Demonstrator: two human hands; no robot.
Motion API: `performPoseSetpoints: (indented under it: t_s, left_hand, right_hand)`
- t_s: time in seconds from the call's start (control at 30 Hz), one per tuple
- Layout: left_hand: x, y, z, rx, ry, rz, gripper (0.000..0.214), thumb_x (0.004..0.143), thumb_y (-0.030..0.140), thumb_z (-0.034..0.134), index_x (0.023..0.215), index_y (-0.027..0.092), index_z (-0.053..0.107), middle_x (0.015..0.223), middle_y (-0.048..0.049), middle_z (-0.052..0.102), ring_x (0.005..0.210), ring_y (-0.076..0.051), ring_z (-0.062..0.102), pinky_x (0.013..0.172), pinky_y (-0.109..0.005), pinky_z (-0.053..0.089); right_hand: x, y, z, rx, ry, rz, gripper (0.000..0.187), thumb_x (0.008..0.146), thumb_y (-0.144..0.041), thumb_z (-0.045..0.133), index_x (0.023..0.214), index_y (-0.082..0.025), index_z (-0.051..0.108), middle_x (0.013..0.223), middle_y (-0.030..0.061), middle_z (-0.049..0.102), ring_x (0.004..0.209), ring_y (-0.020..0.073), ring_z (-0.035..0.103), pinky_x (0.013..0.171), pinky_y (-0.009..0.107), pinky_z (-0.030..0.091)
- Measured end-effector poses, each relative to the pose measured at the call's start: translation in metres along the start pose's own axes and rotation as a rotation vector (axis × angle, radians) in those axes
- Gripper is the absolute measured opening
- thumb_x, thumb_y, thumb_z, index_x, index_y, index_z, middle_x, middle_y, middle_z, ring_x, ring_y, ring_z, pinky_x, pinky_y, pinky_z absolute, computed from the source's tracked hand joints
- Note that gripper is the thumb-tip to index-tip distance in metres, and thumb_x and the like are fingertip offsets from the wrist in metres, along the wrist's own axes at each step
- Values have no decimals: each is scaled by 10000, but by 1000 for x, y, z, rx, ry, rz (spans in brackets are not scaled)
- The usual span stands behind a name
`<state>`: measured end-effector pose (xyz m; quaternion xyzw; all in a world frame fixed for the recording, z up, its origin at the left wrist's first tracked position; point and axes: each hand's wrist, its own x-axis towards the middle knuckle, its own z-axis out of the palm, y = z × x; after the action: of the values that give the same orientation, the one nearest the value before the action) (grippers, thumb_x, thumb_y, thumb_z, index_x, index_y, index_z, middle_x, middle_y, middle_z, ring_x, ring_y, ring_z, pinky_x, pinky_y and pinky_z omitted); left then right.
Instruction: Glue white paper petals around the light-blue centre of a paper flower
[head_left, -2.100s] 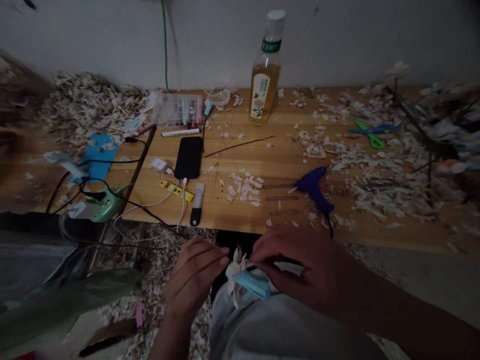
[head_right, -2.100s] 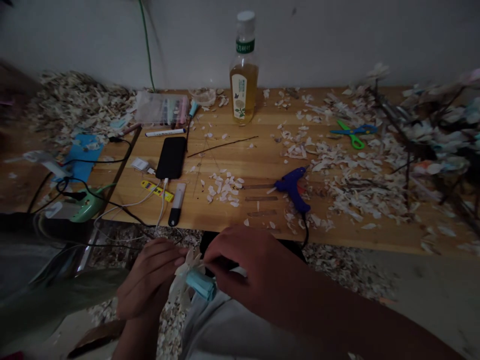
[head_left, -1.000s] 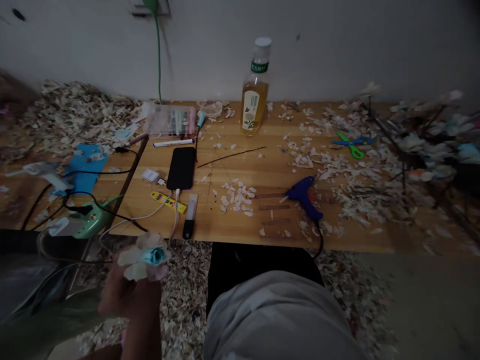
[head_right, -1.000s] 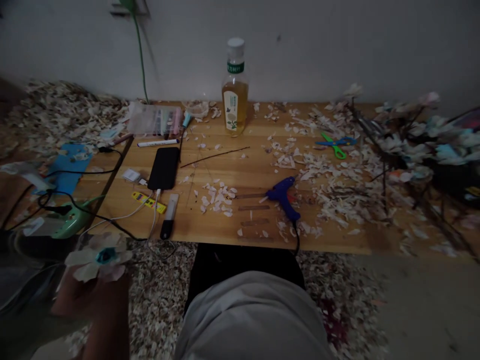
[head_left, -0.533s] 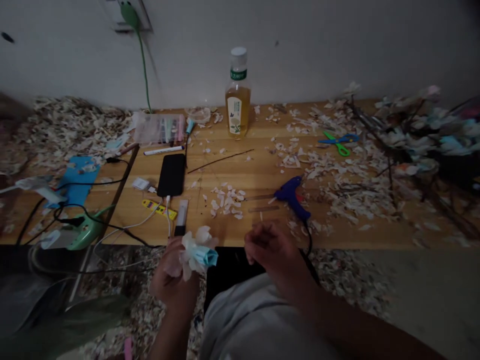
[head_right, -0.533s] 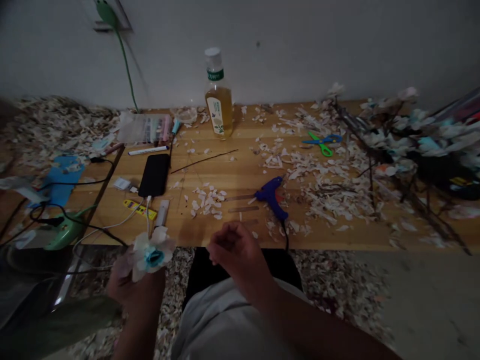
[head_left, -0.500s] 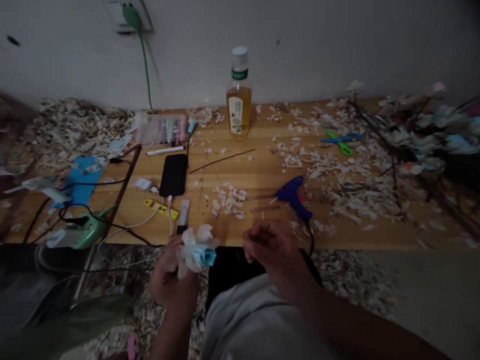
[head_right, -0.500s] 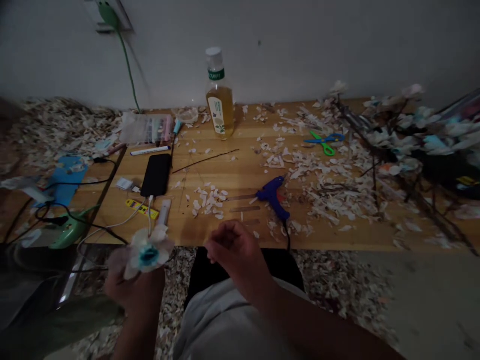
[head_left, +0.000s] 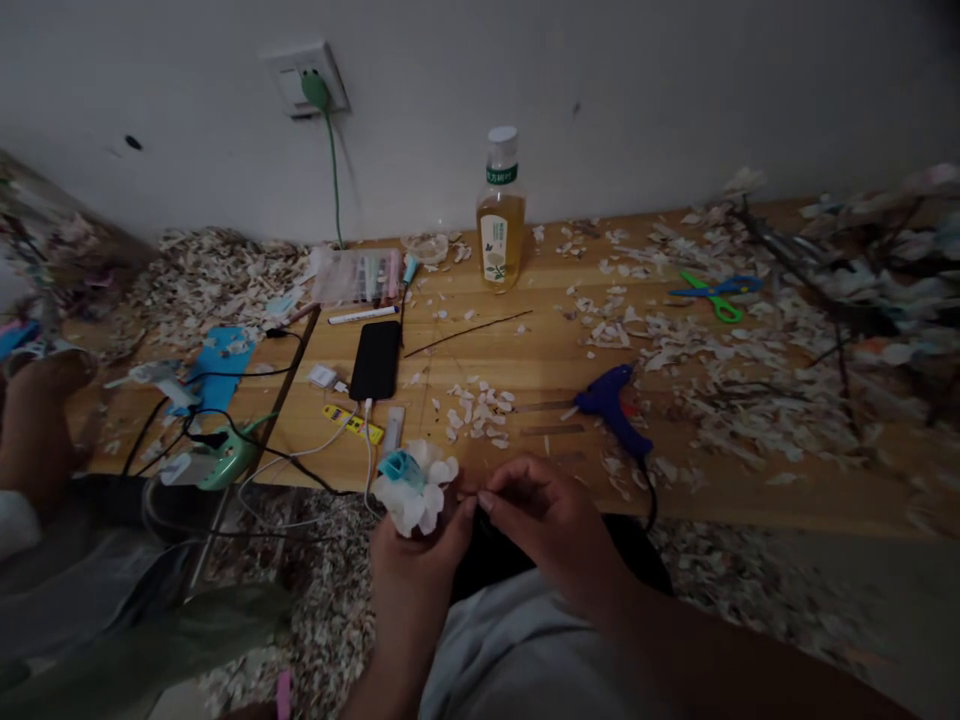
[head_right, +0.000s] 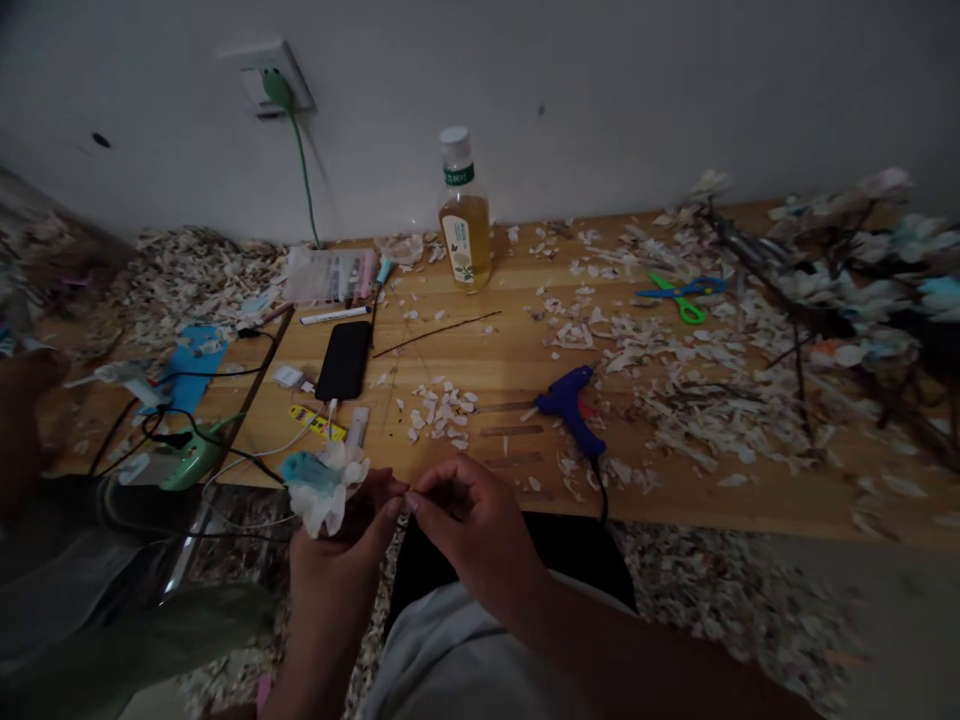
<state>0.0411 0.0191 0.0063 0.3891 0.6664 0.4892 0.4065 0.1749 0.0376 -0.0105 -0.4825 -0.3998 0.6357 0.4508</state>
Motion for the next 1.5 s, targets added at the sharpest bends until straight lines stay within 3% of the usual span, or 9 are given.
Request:
performPoseSetpoints:
  t_s: [0.23, 0.4, 0.53, 0.67, 0.9, 0.97, 1.07, 1.2, 1.5]
  left_hand:
    - [-2, -4, 0, -17, 74, -12, 231, 667, 264, 795, 858, 142, 754, 810, -71, 790, 743, -206, 753, 723, -275, 617]
    - [-4, -24, -5, 110, 159, 36, 217, 646, 294, 799, 798, 147, 752, 756, -59, 781, 681, -205, 734, 652, -269, 596]
    - [-3, -40, -7, 315, 189, 130, 176, 597, 296, 803, 583, 165, 687, 539, -15, 692, 520, -181, 656, 517, -247, 522]
    - [-4, -39, -5, 390, 201, 209, 162, 633, 311, 772, 619, 174, 688, 606, -23, 722, 562, -183, 664, 543, -247, 507]
    - [5, -48, -17, 236, 99, 147, 96, 690, 264, 758, 733, 183, 729, 704, -17, 756, 630, -176, 678, 604, -236, 544]
    - [8, -50, -20, 206, 85, 114, 100, 714, 276, 754, 747, 182, 747, 756, -25, 767, 714, -191, 698, 690, -258, 565]
    - [8, -46, -20, 166, 88, 50, 173, 719, 308, 760, 823, 170, 774, 811, -40, 776, 821, -221, 711, 772, -294, 568]
    - [6, -35, -16, 121, 81, -5, 280, 724, 338, 742, 937, 161, 785, 883, -56, 785, 795, -216, 703, 719, -286, 555]
    - [9, -32, -18, -8, -98, -62, 189, 748, 293, 697, 846, 137, 740, 849, -83, 766, 882, -219, 709, 813, -299, 547]
  right_hand:
    - [2, 5, -1, -268, 9, -182, 83, 822, -281, 685, 805, -213, 640, 730, -12, 652, 667, 121, 615, 620, 234, 483]
    - [2, 1, 2, -391, 54, -263, 89, 803, -236, 648, 726, -204, 617, 678, -11, 624, 605, 112, 581, 550, 223, 446]
    - [0, 2, 4, -328, 94, -147, 133, 760, -266, 664, 686, -210, 569, 614, -31, 578, 544, 104, 525, 495, 221, 401]
    - [1, 1, 0, -175, 120, -24, 156, 724, -293, 715, 694, -207, 588, 623, -28, 586, 573, 111, 524, 514, 231, 401]
    - [12, -24, -37, 173, 360, -194, 171, 784, -282, 732, 875, -267, 588, 866, -18, 639, 669, 122, 549, 567, 257, 435]
    - [12, -22, -42, 116, 298, -186, 102, 800, -235, 678, 882, -267, 626, 813, -21, 624, 665, 125, 538, 585, 264, 429]
    - [6, -6, -38, 48, 65, -98, 35, 803, -255, 606, 798, -245, 639, 615, -31, 526, 550, 126, 449, 522, 271, 351]
    - [-6, 9, -22, -136, -208, -30, 340, 930, -515, 468, 796, -246, 627, 575, -16, 416, 534, 158, 363, 509, 311, 281]
    - [-4, 16, -4, -281, -74, -138, 173, 982, -390, 461, 871, -270, 515, 796, 14, 524, 701, 183, 483, 651, 324, 413]
